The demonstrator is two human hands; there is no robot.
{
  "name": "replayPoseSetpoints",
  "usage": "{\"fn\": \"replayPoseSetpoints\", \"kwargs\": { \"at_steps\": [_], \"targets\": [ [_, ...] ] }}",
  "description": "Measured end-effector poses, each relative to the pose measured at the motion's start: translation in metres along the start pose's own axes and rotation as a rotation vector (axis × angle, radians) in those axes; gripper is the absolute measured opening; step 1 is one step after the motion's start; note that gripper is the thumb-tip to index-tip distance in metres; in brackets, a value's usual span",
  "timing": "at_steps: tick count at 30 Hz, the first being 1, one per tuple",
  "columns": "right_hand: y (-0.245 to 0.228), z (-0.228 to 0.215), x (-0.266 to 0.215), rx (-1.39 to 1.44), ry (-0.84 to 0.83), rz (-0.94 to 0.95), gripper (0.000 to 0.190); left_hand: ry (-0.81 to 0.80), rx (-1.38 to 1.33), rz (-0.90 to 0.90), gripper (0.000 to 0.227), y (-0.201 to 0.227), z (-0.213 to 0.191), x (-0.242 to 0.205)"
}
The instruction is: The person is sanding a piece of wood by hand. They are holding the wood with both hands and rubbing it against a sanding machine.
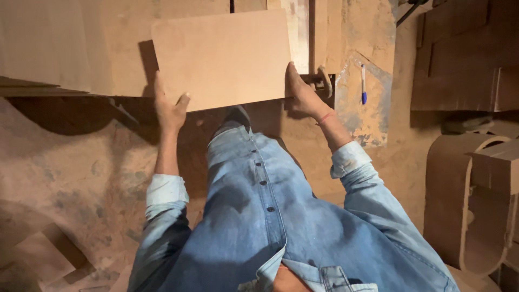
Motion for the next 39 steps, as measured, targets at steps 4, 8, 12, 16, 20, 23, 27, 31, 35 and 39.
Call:
{"fn": "replayPoseSetpoints", "kwargs": {
  "at_steps": [4, 8, 12, 16, 20, 23, 27, 31, 35, 39],
  "targets": [
    [-0.007, -0.002, -0.002, 0.124, 0.054, -0.044, 0.113, 0.005, -0.075, 0.010, 0.078, 0.006, -0.005, -0.001],
    [-0.013, -0.009, -0.003, 0.185, 0.143, -0.085, 0.115, -0.187, -0.374, -0.294, 0.072, -0.021, 0.005, 0.007],
    [-0.009, -0.015, -0.005, 0.234, 0.170, 0.003, 0.112, -0.334, -0.585, -0.356, 0.077, -0.038, 0.016, 0.011],
    [0.003, -0.010, -0.007, 0.256, 0.089, 0.208, 0.109, -0.322, -0.684, -0.408, 0.081, -0.065, 0.019, 0.012],
    [-0.024, -0.027, -0.001, 0.220, 0.257, -0.116, 0.107, -0.274, -0.680, -0.628, 0.081, -0.101, 0.025, 0.014],
    [-0.027, -0.025, -0.001, 0.162, 0.292, -0.180, 0.110, -0.268, -0.581, -0.634, 0.087, -0.107, 0.026, 0.025],
    [-0.009, -0.010, -0.007, 0.292, 0.221, -0.033, 0.107, -0.328, -0.936, -0.603, 0.085, -0.091, 0.034, 0.019],
    [-0.009, -0.021, -0.002, 0.406, 0.209, -0.041, 0.103, -0.125, -0.767, -0.567, 0.085, -0.070, 0.015, -0.004],
    [-0.028, -0.034, -0.008, 0.306, 0.247, -0.014, 0.104, -0.070, -0.981, -0.458, 0.071, -0.032, 0.020, -0.039],
    [-0.043, -0.011, -0.054, 0.729, 0.617, 0.493, 0.109, 0.143, -1.119, -0.638, 0.071, -0.031, 0.038, -0.086]
  ]
}}
Point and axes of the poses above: each hand's wrist, its own x-axis towards the middle knuckle, its own z-axis out of the palm, y = z × x, the point moved 9 cm from there along x, towards the middle knuckle, and after that the axes turned 9 degrees about -z, right-handed, at the moved point
